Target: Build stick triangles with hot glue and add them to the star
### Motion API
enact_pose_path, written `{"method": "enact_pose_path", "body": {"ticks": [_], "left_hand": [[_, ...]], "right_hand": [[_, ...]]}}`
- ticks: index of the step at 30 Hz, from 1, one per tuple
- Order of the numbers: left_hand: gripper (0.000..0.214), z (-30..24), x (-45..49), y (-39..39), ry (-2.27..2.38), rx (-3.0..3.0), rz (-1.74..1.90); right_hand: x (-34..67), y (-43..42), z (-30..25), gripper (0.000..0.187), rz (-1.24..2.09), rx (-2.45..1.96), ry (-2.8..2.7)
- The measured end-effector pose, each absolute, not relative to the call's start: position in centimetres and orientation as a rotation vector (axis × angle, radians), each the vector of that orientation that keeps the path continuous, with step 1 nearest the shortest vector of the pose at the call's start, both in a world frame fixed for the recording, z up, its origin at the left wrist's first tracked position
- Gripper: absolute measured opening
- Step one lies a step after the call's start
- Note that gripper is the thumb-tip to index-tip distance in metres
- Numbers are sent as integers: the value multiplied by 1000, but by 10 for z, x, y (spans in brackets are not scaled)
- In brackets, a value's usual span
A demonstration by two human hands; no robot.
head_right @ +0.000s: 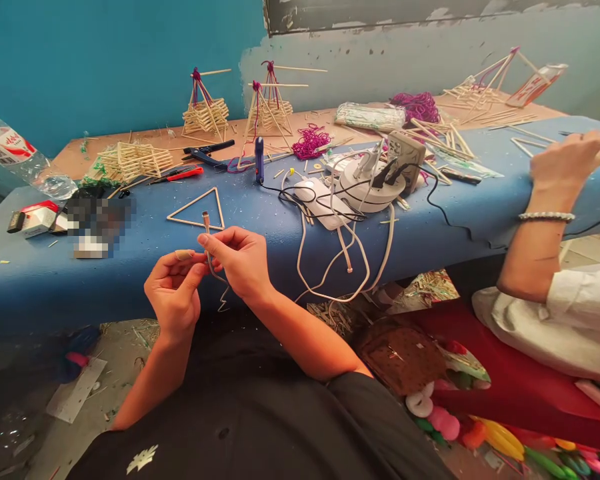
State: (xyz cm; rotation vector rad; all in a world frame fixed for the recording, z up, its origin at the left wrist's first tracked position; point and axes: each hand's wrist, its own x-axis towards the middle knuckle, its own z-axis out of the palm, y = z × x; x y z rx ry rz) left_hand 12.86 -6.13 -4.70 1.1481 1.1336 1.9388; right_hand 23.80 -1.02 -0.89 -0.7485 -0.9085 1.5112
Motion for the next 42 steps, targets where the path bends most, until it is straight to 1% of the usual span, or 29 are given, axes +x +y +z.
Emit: {"method": "enact_pose_path", "body": {"ticks": [5, 8, 11, 12, 16, 18, 21, 23, 26, 29, 33, 37, 42], "left_hand": [[40, -32, 125, -51, 1068, 1053, 2024], [48, -27, 121, -47, 1022, 986, 1995], [56, -31, 116, -47, 1102, 948, 1939], [54, -35, 113, -48, 1164, 950, 1944], [34, -46, 95, -56, 1423, 963, 2105], [28, -48, 76, -58, 1513, 924, 2223], [25, -51, 33, -59, 1690, 861, 2385], [23, -56, 0, -61, 1904, 913, 2371], [23, -66, -42, -67, 2164, 1064, 2313], [15, -73, -65, -69, 2343, 1073, 2296], [11, -69, -71, -64, 2518, 1101, 2208], [9, -58, -68, -62, 2630, 1271, 2021], [13, -54, -67, -65, 2740, 1446, 1757]], "right_hand": [[235, -16, -17, 56, 1519, -773, -971], [233, -21, -21, 58, 1552, -791, -1095], [229, -25, -29, 58, 1583, -780, -1205], [227, -26, -32, 58, 1586, -774, -1232], [216, -31, -50, 56, 1547, -737, -1377], [212, -35, -60, 47, 1474, -723, -1477], [207, -41, -71, 25, 1333, -697, -1642], [203, -41, -71, 14, 1247, -666, -1752], [191, -28, -60, 8, 1127, -624, -1890], [163, 0, -35, 12, 1027, -605, -1992], [103, 52, 1, 31, 831, -804, -2221], [49, 96, 14, 39, 913, -1006, -2230], [29, 117, 7, 43, 973, -1079, -2189]]}}
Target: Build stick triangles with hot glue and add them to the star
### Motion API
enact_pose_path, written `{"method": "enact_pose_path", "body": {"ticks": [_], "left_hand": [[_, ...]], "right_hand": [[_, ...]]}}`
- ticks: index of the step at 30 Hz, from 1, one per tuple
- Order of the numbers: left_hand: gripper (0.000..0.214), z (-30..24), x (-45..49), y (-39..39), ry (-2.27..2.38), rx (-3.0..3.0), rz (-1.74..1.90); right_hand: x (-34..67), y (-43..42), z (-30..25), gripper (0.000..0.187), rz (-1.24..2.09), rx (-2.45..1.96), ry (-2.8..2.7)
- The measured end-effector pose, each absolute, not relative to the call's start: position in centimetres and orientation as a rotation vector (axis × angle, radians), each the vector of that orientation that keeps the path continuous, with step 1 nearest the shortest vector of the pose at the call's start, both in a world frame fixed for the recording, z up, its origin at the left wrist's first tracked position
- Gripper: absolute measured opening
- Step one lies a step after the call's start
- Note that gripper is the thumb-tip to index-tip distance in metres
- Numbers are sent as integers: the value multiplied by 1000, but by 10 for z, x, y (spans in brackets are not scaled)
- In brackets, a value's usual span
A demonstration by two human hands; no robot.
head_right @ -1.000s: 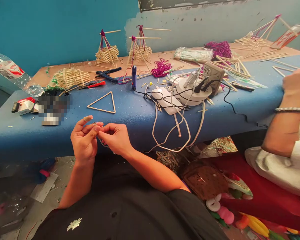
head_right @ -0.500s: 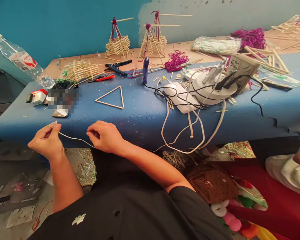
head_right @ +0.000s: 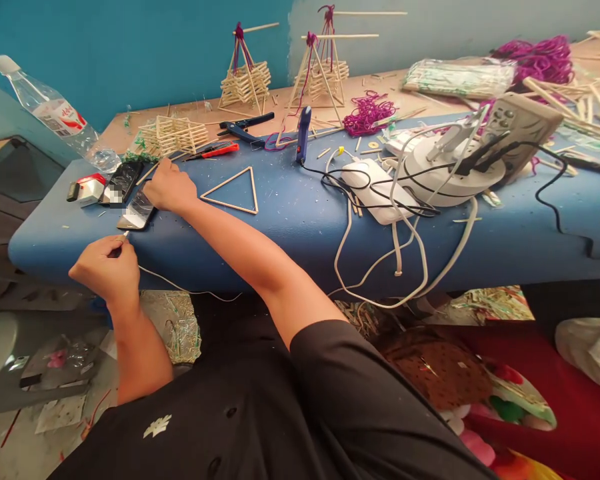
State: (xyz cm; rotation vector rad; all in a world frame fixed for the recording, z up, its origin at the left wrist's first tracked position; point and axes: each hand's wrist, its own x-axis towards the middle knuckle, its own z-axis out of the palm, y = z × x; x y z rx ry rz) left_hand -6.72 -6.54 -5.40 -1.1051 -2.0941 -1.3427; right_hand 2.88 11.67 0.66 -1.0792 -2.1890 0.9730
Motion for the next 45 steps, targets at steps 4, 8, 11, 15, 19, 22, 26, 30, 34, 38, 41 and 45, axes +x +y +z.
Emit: {"method": "enact_pose_path", "body": {"ticks": [4, 8, 11, 15, 19, 22, 26, 30, 34, 38, 41, 45], "left_hand": [[21, -54, -68, -64, -2139, -1147, -1231], [25, -50, -68, -60, -2177, -1176, -1124], [24, -47, -70, -59, -2191, -1195, -1128], [22, -44, -72, -61, -2172, -1222, -1205], [19, -41, -72, -64, -2260, -1115, -1213], [15, -40, -73, -63, -2314, -984, -1277], [10, -39, -79, -55, -2315, -921, -1735], [15, -38, -85, -46, -2327, -855, -1893], [15, -42, -84, -42, -2304, -791, -1930], [14, -49, -80, -40, -2280, -775, -1905], [15, -51, -80, -41, -2296, -802, -1841], [22, -47, -84, -46, -2348, -905, -1714]], "right_hand": [[29, 117, 1, 42, 958, -1055, -2218], [29, 116, -2, 43, 920, -1052, -2240], [30, 116, -2, 44, 897, -1044, -2254], [32, 115, -1, 44, 893, -1040, -2280], [33, 115, 0, 41, 907, -1033, -2281], [33, 116, 0, 39, 934, -1019, -2288], [33, 119, -2, 37, 937, -981, -2292], [33, 121, -3, 35, 954, -956, -2292], [33, 120, -2, 36, 980, -949, -2286], [34, 119, -3, 35, 1001, -953, -2261], [35, 120, -3, 38, 1016, -956, -2270], [36, 111, 0, 48, 985, -986, -2268]]}}
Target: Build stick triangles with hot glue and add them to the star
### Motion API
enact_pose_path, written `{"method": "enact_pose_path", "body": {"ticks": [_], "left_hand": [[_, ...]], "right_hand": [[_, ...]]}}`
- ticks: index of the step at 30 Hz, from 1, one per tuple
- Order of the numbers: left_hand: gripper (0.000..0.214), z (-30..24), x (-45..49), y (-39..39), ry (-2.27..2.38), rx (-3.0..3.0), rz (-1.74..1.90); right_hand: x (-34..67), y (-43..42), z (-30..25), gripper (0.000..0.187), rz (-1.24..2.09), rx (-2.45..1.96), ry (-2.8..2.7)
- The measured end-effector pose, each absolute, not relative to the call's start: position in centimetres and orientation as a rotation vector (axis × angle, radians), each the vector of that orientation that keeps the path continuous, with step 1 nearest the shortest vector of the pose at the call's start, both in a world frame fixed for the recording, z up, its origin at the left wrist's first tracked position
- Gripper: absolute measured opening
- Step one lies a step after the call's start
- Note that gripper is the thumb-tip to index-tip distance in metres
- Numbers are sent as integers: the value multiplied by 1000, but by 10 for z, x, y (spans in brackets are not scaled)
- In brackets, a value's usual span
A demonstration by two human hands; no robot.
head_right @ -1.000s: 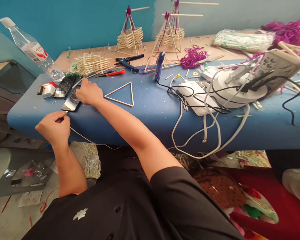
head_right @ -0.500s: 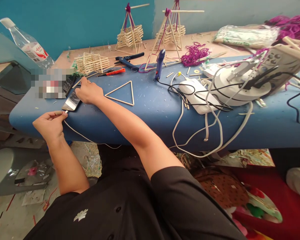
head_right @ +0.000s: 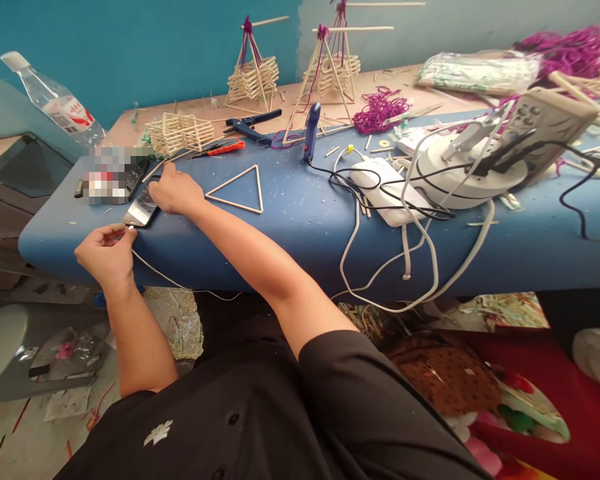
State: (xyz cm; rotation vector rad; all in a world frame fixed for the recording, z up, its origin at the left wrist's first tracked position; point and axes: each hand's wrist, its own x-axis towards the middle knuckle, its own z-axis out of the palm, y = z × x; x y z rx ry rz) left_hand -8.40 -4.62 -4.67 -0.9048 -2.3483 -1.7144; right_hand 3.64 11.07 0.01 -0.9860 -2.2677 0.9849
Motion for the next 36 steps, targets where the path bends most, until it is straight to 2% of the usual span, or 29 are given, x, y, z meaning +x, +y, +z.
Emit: {"method": "enact_pose_path", "body": {"ticks": [3, 5, 8, 10, 14, 16, 20, 24, 36], "left_hand": [[38, -41, -84, -53, -2359, -951, -1648], [44, -38, -80, -59, -2321, -932, -1627], [33, -35, -62, -66, -2203, -975, -1616], [29, -32, -45, -68, -2094, -1081, -1681], [32, -18, -10, -57, -2040, -1344, -1669], [40, -10, 0, -41, -2024, -1604, -1567], [71, 0, 6, 1, -1937, -2078, -1192], [90, -3, 10, 33, -2046, -2243, -890], [84, -10, 19, 12, -2153, -2198, -1030]], "right_hand": [[50, 87, 2, 53, 833, -948, -2258], [73, 66, 1, 46, 640, -862, -2324], [123, 37, -9, 29, 497, -848, -2322], [162, 24, -17, 25, 453, -867, -2182], [229, 21, -32, 17, 289, -1016, -1894], [248, 29, -37, 26, 254, -1079, -1864], [255, 43, -45, 51, 301, -1170, -1941], [247, 47, -51, 49, 307, -1233, -1923], [263, 48, -46, 54, 459, -1146, -1939]]}}
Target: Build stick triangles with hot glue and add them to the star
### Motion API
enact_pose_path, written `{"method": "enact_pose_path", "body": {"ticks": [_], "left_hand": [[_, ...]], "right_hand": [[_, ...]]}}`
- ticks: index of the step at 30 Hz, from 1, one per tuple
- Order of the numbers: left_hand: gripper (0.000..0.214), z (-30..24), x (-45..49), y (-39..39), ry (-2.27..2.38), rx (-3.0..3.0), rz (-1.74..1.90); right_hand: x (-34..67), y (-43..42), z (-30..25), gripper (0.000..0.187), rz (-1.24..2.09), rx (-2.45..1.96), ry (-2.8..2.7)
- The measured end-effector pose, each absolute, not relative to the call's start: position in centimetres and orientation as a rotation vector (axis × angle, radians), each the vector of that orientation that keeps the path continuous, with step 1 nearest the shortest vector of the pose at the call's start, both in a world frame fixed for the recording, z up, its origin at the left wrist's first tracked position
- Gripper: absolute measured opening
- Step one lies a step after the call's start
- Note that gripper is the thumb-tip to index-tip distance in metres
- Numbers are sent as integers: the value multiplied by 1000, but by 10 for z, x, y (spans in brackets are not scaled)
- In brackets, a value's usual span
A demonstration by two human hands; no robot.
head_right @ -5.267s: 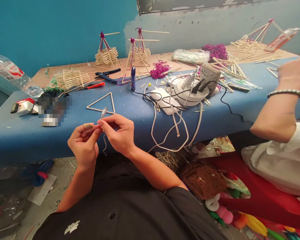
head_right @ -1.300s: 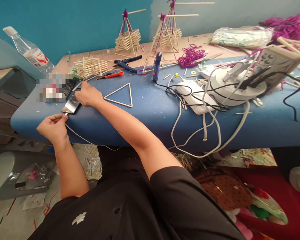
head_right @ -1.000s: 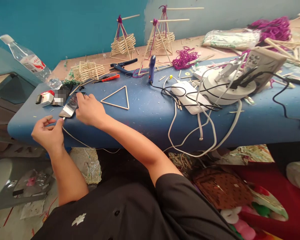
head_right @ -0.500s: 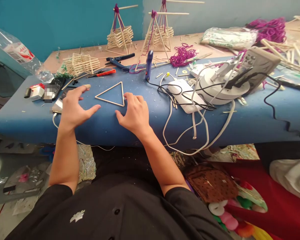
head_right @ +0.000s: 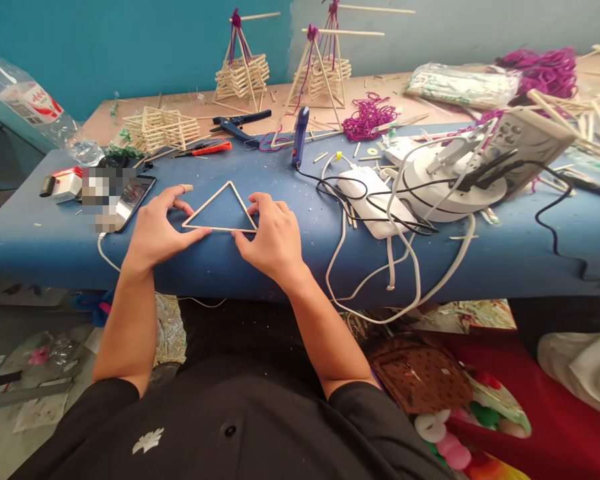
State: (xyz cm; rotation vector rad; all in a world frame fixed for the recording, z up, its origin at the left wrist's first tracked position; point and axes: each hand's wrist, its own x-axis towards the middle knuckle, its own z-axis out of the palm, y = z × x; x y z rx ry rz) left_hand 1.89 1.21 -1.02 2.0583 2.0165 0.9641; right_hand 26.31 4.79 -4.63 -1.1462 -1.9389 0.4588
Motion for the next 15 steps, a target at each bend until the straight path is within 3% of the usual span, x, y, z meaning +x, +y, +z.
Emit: {"method": "enact_pose_path", "body": {"ticks": [7, 15], "left_hand": [[84, -18, 23, 4, 1972, 2101, 1005], [76, -24, 27, 3, 1935, 2134, 1099]], "right_hand": [[267, 46, -47, 59, 461, -1114, -1977], [266, 42, -47, 52, 422, -1117, -1992]]}}
